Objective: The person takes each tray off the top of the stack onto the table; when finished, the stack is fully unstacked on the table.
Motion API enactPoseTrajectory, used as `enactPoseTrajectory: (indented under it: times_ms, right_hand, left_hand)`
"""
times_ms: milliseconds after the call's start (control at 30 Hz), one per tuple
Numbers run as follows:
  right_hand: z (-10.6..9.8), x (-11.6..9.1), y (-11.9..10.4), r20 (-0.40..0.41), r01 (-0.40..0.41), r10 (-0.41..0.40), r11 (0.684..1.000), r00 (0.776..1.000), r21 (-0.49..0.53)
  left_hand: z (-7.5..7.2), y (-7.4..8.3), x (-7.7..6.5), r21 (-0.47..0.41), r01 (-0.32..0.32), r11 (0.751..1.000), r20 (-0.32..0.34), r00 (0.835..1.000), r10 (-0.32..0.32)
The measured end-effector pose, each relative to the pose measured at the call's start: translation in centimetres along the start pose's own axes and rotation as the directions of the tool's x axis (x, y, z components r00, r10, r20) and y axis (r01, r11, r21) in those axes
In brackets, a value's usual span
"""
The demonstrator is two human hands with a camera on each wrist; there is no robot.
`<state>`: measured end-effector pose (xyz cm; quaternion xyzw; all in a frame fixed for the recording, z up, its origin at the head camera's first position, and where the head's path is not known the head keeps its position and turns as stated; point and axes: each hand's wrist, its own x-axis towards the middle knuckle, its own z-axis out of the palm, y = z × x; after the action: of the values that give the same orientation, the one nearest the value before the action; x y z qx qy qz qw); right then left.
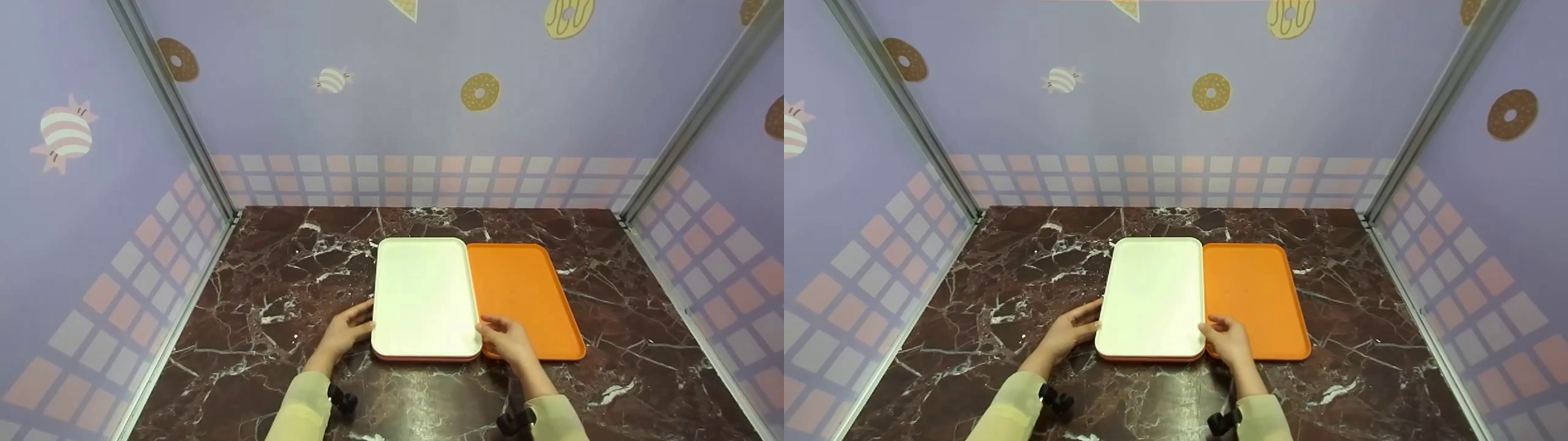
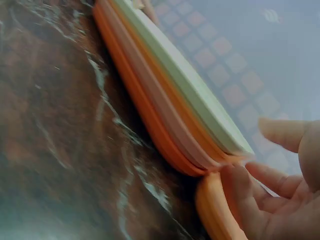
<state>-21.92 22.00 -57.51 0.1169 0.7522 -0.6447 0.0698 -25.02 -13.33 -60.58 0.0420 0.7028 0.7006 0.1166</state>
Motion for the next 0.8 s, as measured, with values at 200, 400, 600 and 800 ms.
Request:
enactPoseTrajectory:
  times_ms: [200, 400, 600, 800]
  right_hand:
    - [0.9, -0.1, 0.1, -0.053, 0.054, -0.065, 0.982, 0.997, -0.181]
    - [0.8, -0.1, 0.1, -0.063, 0.131, -0.150, 0.962, 0.987, -0.241]
    - [0.2, 0.0, 0.2, -0.085, 0.148, -0.178, 0.948, 0.980, -0.283]
    - [-0.9, 0.4, 0.4, -0.098, 0.179, -0.221, 0.930, 0.970, -0.323]
  left_hand:
    - [0.0, 0.0, 0.0, 0.030, 0.011, 0.999, -0.010, 1.000, -0.011]
    - [0.1, 0.0, 0.0, 0.012, 0.008, 1.000, 0.000, 1.000, -0.008]
    - [0.0, -0.1, -0.1, 0.004, -0.005, 1.000, 0.031, 1.000, 0.005]
    - [-0.1, -0.1, 0.0, 0.028, -0.009, 1.000, 0.029, 1.000, 0.008]
